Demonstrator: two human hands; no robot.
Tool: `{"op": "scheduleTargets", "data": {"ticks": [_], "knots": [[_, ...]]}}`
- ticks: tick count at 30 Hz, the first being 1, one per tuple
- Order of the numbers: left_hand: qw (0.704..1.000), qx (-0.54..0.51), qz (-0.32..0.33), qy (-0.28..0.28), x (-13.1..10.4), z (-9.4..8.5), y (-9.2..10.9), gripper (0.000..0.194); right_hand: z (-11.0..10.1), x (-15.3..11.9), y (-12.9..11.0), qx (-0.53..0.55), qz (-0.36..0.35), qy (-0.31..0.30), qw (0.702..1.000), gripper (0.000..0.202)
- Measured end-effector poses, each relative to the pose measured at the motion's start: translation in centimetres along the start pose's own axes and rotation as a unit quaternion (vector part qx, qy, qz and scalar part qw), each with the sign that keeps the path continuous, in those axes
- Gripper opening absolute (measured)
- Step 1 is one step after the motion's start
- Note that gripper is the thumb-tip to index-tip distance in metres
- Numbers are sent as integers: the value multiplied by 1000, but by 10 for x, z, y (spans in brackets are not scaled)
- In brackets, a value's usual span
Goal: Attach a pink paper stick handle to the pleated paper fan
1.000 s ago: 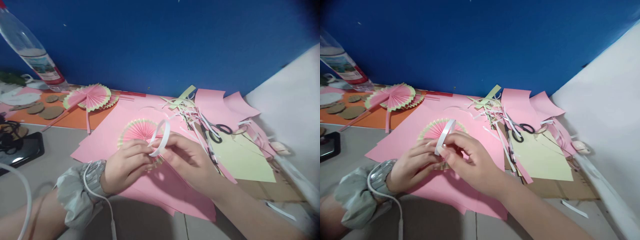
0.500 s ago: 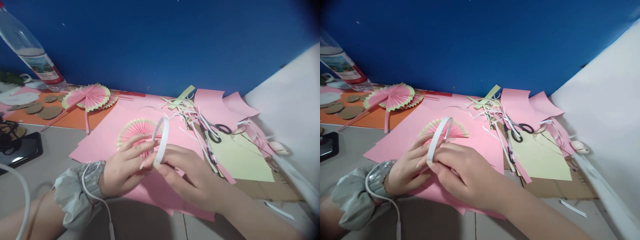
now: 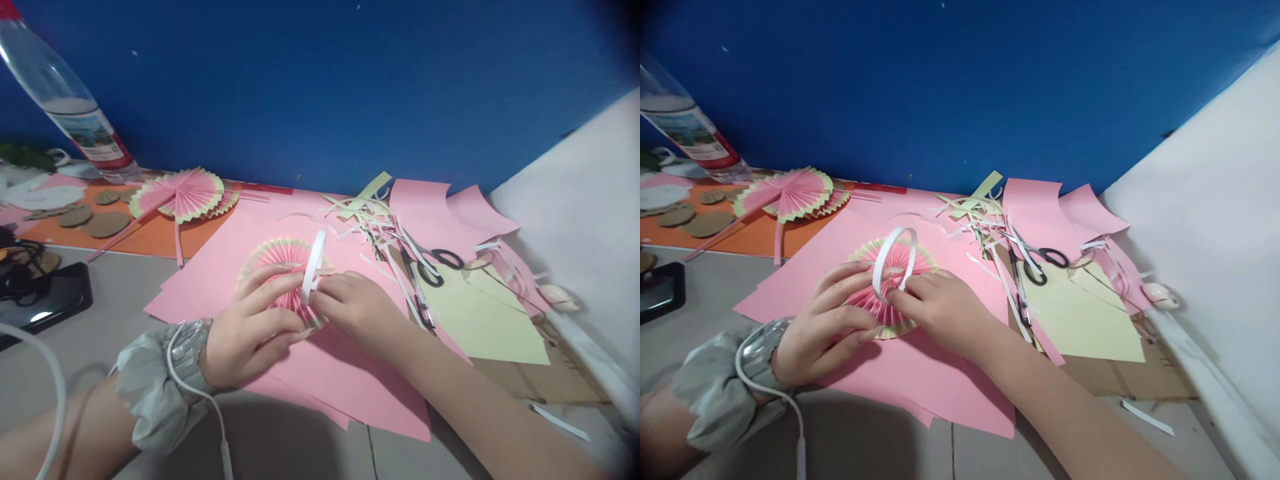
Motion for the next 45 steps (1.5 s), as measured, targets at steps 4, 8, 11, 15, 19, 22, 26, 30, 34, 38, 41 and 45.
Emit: {"op": "scheduleTargets", "data": {"ticks": [4, 8, 11, 15, 19, 22, 26, 30, 34, 38, 41, 45], "knots": [[996, -64, -56, 9, 2, 0, -12, 6, 10, -1, -5, 7, -26, -2, 1000, 6], [991, -96, -83, 34, 1, -4, -18, 6, 7, -2, -7, 31, -18, 15, 999, 14], [990, -96, -94, 38, 0, -3, -20, 5, -12, -4, 7, 86, 60, 82, 991, 23], [994, -85, -70, 2, -1, 6, -14, 7, -45, -8, 5, 55, 77, 189, 977, 33], [998, -54, -26, -22, -3, 11, -4, 10, -40, -3, -4, 57, 51, 152, 985, 31], [999, -37, -11, -21, -4, 11, -1, 10, -30, -2, -3, 93, 52, 117, 987, 28], [1000, -21, 3, -22, -4, 11, 1, 11, -24, -2, -4, 108, 38, 91, 989, 29], [999, -14, 34, -23, -1, 11, 8, 13, -30, -2, -6, 109, 23, 99, 989, 26], [998, 4, 65, 6, 2, 6, 15, 12, -36, 0, -8, 117, 0, 108, 987, 20], [997, 17, 74, 22, 3, 3, 17, 10, -39, 1, -8, 138, -16, 120, 983, 17], [998, 14, 67, 12, 0, 6, 14, 14, -39, 1, -8, 163, -20, 125, 978, 14], [999, 23, 48, 2, -4, 8, 9, 15, -39, 1, -9, 174, -9, 134, 976, 16]]}}
Point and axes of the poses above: each hand's wrist, its own x-axis towards the middle knuckle, its own z-axis out of the palm, y = z × x, the point moved 10 cm from there along x, towards the middle knuckle, and after that the axes turned 4 degrees about x, right-handed, at the moved point
